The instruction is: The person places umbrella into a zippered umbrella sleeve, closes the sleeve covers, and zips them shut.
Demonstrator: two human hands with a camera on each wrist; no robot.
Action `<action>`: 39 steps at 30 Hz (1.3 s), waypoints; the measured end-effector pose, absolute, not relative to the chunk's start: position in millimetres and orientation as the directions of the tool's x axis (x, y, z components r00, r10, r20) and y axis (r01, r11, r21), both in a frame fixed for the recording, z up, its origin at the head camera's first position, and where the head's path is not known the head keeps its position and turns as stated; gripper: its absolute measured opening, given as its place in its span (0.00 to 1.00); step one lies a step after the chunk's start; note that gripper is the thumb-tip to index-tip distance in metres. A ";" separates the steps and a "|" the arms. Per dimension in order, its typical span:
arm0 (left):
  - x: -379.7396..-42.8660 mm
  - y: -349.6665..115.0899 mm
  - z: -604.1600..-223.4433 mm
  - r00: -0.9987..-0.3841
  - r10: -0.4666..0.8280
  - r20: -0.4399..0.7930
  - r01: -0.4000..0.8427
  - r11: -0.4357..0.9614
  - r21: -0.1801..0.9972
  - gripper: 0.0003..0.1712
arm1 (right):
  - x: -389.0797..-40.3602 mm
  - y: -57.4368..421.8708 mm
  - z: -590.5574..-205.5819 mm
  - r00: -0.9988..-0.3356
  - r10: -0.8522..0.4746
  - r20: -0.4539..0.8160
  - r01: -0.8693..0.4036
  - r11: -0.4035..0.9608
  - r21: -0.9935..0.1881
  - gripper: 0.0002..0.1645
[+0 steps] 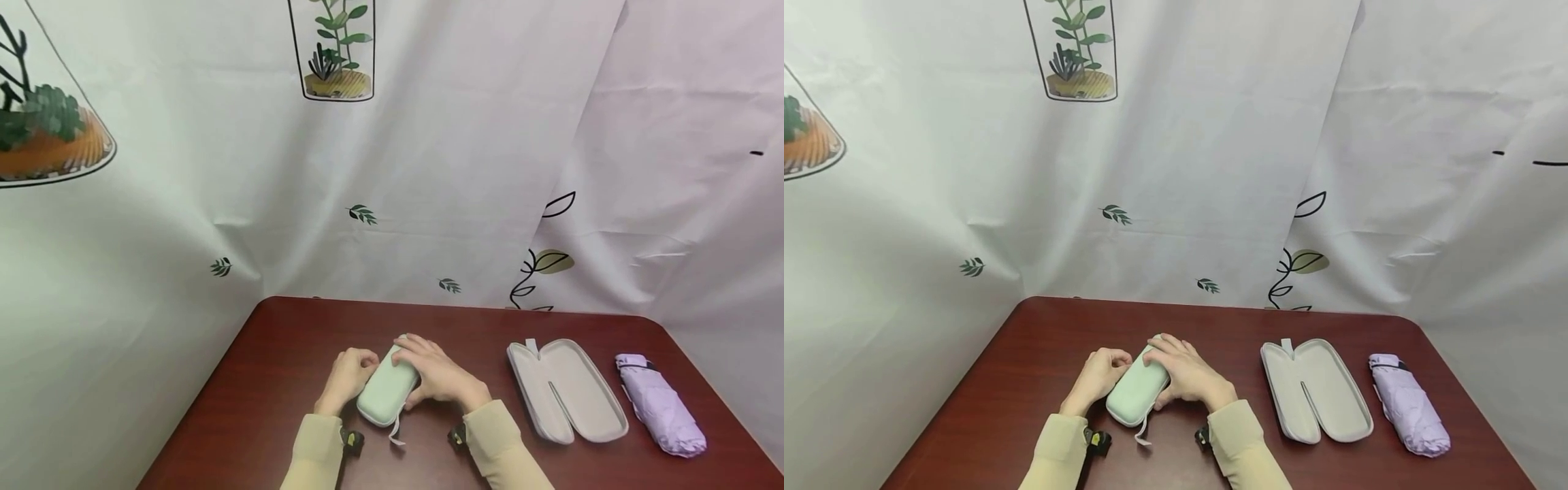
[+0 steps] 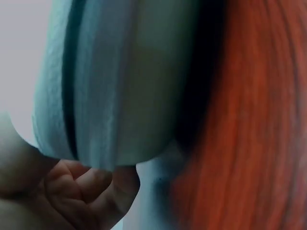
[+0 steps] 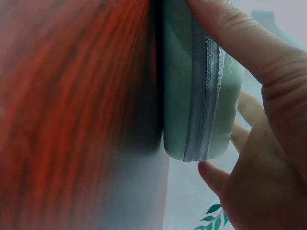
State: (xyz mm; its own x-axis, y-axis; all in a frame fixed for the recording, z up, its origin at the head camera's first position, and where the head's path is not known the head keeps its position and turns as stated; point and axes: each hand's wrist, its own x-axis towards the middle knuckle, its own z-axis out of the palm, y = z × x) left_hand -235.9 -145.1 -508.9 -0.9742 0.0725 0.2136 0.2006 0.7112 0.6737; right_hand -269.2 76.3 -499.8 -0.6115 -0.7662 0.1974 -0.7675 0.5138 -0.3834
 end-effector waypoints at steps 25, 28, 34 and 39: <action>-230.9 -171.5 -498.0 -0.995 -0.005 0.103 0.071 0.697 0.714 0.02 | -264.0 68.0 -494.8 -0.726 -0.633 0.269 -0.682 0.612 -0.401 0.35; -230.3 -176.5 -497.2 -0.994 0.007 0.110 0.083 0.697 0.712 0.02 | -263.5 67.2 -494.5 -0.737 -0.617 0.275 -0.671 0.621 -0.405 0.35; -223.7 -186.6 -495.7 -0.998 -0.040 0.055 0.011 0.700 0.714 0.02 | -260.7 62.6 -495.5 -0.754 -0.597 0.274 -0.654 0.641 -0.402 0.34; -222.6 -190.9 -493.6 -0.998 -0.053 0.029 -0.015 0.687 0.726 0.04 | -258.2 58.9 -494.2 -0.765 -0.573 0.295 -0.644 0.660 -0.387 0.34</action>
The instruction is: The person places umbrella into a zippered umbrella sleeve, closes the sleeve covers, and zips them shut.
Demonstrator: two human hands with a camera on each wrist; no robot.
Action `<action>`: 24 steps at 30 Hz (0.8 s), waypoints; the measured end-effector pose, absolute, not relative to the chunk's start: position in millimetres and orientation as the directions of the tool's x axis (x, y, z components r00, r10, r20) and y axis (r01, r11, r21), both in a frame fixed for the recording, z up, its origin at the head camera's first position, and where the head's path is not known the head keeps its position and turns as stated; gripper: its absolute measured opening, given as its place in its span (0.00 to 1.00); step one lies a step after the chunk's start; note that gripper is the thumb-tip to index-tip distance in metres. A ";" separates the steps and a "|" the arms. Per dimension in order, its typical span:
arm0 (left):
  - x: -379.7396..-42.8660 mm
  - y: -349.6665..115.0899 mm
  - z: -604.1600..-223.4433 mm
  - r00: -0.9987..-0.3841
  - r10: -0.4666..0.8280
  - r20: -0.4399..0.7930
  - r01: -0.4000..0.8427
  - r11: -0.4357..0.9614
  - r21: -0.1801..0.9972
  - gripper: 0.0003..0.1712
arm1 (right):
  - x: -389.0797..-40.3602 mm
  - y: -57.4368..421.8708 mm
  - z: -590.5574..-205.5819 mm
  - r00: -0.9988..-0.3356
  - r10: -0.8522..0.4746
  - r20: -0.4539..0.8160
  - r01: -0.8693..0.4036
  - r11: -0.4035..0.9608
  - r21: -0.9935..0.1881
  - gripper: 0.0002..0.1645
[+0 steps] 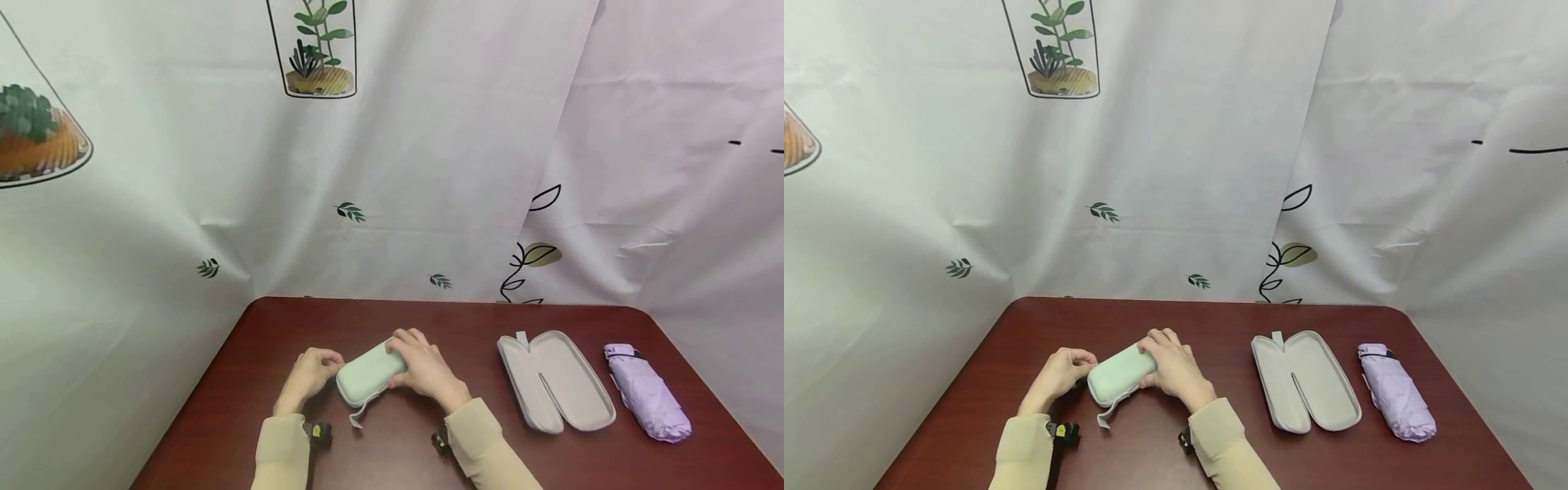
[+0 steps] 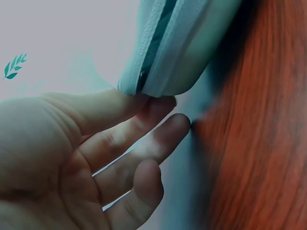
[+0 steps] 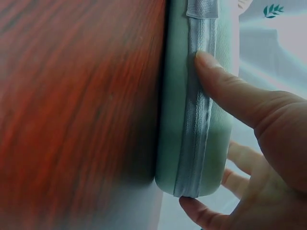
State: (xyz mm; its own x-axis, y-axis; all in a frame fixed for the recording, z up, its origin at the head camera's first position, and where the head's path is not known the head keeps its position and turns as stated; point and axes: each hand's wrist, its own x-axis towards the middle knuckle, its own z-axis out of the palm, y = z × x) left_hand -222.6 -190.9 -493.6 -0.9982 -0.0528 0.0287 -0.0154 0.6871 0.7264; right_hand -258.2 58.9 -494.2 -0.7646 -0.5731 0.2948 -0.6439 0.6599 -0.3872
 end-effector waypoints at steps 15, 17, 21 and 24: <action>-213.4 -205.3 -483.9 -0.994 -0.069 -0.084 -0.109 0.635 0.765 0.03 | -248.2 52.1 -491.4 -0.814 -0.479 0.328 -0.579 0.714 -0.393 0.32; -212.8 -205.9 -483.0 -0.994 -0.059 -0.090 -0.107 0.623 0.775 0.04 | -247.8 51.3 -491.8 -0.819 -0.465 0.335 -0.570 0.722 -0.391 0.32; -209.8 -209.0 -482.8 -0.994 -0.015 -0.112 -0.099 0.596 0.797 0.05 | -245.5 49.7 -493.4 -0.834 -0.434 0.342 -0.546 0.738 -0.396 0.32; -205.7 -212.9 -482.8 -0.991 0.037 -0.131 -0.085 0.586 0.806 0.04 | -242.9 46.5 -494.4 -0.842 -0.417 0.343 -0.533 0.744 -0.403 0.32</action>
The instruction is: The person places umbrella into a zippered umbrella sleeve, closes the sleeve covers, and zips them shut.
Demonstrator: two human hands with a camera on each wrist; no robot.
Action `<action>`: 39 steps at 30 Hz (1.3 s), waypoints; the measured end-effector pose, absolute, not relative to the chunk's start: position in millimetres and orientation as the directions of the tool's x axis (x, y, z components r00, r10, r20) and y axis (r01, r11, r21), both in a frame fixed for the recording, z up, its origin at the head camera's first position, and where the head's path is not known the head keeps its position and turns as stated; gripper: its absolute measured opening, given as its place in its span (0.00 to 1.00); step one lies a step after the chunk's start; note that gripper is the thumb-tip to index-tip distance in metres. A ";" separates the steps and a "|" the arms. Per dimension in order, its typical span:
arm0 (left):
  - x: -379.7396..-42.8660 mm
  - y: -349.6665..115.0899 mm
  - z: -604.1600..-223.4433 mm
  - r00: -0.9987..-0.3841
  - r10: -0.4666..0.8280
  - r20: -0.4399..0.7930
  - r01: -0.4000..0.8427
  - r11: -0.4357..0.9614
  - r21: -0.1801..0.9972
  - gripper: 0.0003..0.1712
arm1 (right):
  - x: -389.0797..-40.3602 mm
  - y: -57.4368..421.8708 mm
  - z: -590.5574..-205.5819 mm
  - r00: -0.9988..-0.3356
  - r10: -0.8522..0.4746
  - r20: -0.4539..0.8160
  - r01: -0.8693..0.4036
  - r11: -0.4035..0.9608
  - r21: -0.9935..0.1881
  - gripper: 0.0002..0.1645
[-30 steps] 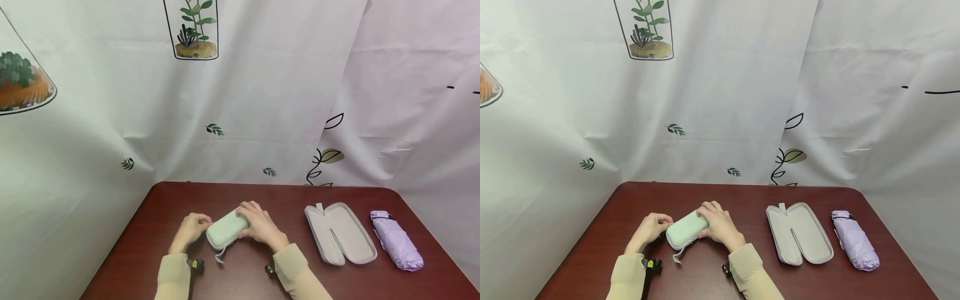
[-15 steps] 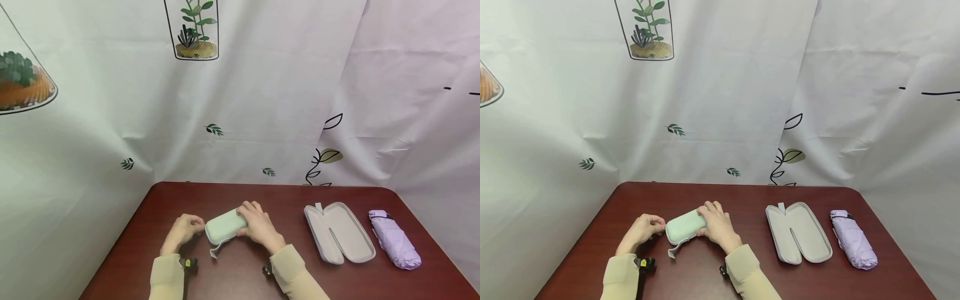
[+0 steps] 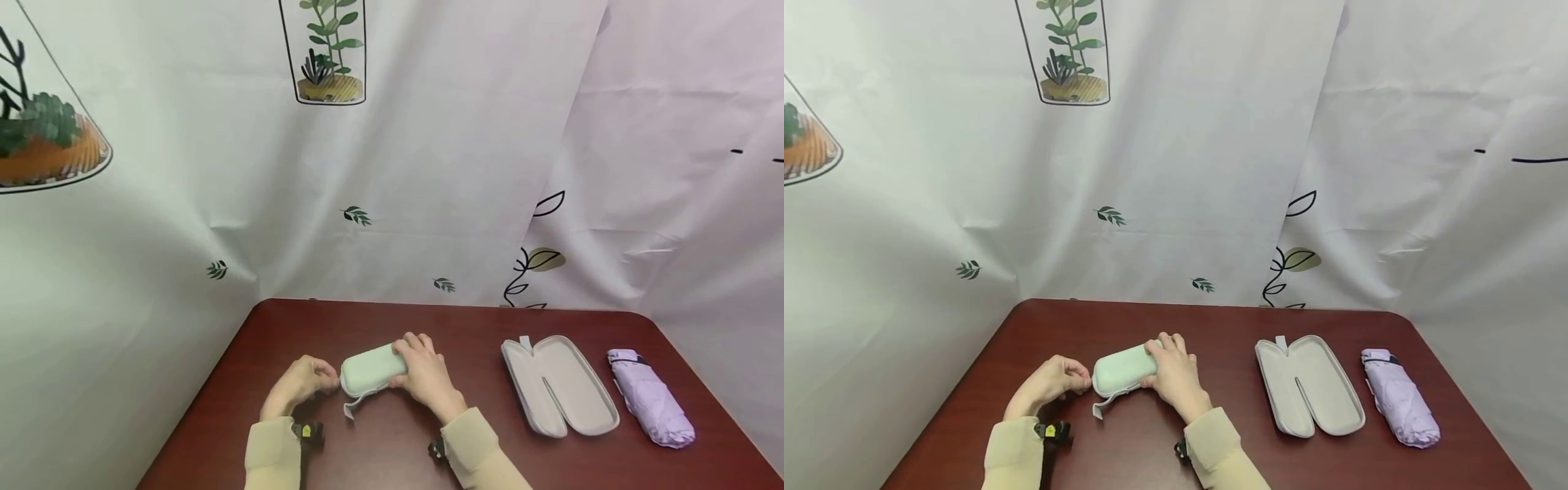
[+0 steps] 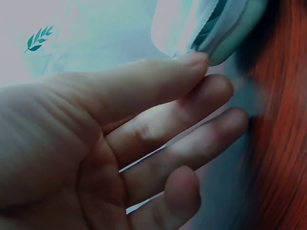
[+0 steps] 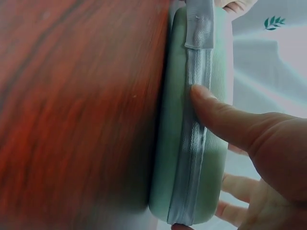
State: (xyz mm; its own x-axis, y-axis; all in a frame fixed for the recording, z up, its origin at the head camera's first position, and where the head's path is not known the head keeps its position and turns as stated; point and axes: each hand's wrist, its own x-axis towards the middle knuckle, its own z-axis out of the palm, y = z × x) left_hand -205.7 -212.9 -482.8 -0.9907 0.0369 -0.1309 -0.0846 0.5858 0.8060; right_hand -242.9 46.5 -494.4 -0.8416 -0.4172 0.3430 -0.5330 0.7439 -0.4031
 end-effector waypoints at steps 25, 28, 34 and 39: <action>-209.0 -200.2 -498.7 -0.966 0.256 -0.036 0.110 0.533 0.839 0.05 | -240.5 41.2 -502.1 -0.880 -0.331 0.342 -0.442 0.833 -0.332 0.36; -211.6 -197.4 -499.3 -0.966 0.257 -0.023 0.128 0.553 0.823 0.04 | -242.9 49.8 -498.2 -0.875 -0.359 0.325 -0.469 0.796 -0.384 0.33; -214.0 -198.2 -496.6 -0.971 0.238 -0.017 0.127 0.579 0.805 0.03 | -256.6 75.9 -492.6 -0.824 -0.488 0.287 -0.562 0.642 -0.521 0.23; -218.1 -195.9 -493.9 -0.973 0.233 -0.004 0.142 0.607 0.782 0.02 | -265.9 92.5 -494.7 -0.791 -0.553 0.261 -0.590 0.580 -0.561 0.22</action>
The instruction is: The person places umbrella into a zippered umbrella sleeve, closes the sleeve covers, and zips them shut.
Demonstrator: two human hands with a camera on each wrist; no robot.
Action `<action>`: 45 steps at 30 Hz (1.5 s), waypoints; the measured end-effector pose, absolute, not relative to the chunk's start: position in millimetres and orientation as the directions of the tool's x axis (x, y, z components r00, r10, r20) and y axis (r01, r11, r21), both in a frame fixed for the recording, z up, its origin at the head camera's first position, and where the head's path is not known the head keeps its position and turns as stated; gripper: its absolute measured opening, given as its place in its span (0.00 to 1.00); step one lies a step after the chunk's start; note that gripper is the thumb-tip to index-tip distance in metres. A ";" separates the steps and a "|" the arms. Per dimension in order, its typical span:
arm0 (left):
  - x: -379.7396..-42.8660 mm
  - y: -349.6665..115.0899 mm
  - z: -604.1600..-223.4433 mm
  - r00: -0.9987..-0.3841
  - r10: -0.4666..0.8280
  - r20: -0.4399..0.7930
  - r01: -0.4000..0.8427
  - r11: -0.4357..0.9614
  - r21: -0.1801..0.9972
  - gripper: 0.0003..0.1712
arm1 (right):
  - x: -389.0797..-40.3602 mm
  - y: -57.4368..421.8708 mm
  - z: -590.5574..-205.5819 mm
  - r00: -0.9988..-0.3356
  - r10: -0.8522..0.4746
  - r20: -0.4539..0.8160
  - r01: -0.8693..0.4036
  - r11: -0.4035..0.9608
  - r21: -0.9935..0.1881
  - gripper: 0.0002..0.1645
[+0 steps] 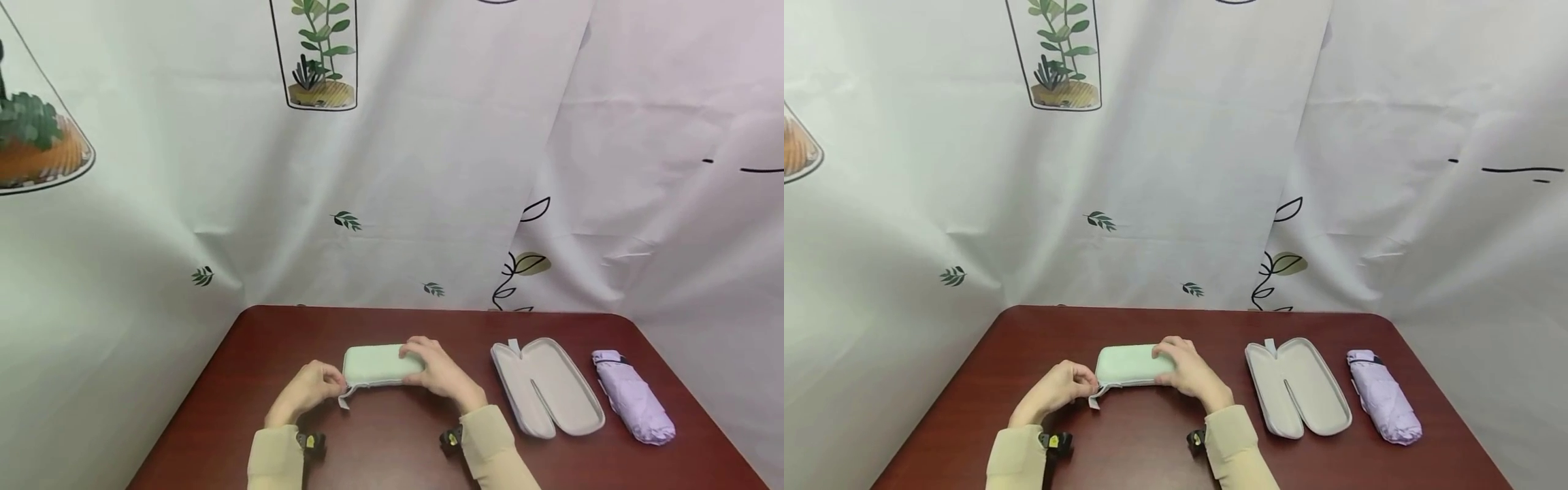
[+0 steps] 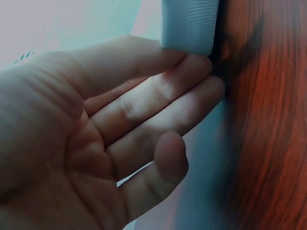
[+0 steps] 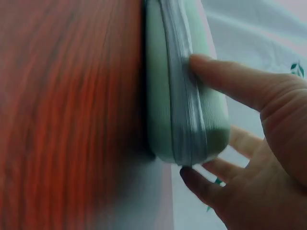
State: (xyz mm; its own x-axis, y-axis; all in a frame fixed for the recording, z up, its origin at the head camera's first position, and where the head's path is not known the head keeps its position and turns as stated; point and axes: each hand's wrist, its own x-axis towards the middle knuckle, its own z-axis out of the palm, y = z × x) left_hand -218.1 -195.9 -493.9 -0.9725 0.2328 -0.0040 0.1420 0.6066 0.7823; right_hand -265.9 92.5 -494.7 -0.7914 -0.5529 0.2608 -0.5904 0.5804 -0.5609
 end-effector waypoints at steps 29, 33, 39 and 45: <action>-220.3 -178.4 -492.9 -0.985 0.168 0.047 0.145 0.641 0.753 0.06 | -255.5 82.0 -488.8 -0.831 -0.482 0.275 -0.552 0.659 -0.512 0.21; -220.8 -177.2 -493.3 -0.993 0.115 0.029 0.097 0.642 0.760 0.04 | -253.4 81.1 -485.4 -0.839 -0.472 0.268 -0.540 0.670 -0.509 0.21; -222.0 -176.8 -495.5 -0.998 0.058 0.031 0.060 0.604 0.795 0.02 | -248.1 82.3 -478.6 -0.835 -0.492 0.245 -0.544 0.676 -0.497 0.20; -223.3 -174.5 -494.2 -0.997 0.079 0.007 0.051 0.570 0.820 0.14 | -243.1 87.3 -475.5 -0.832 -0.517 0.202 -0.540 0.670 -0.509 0.22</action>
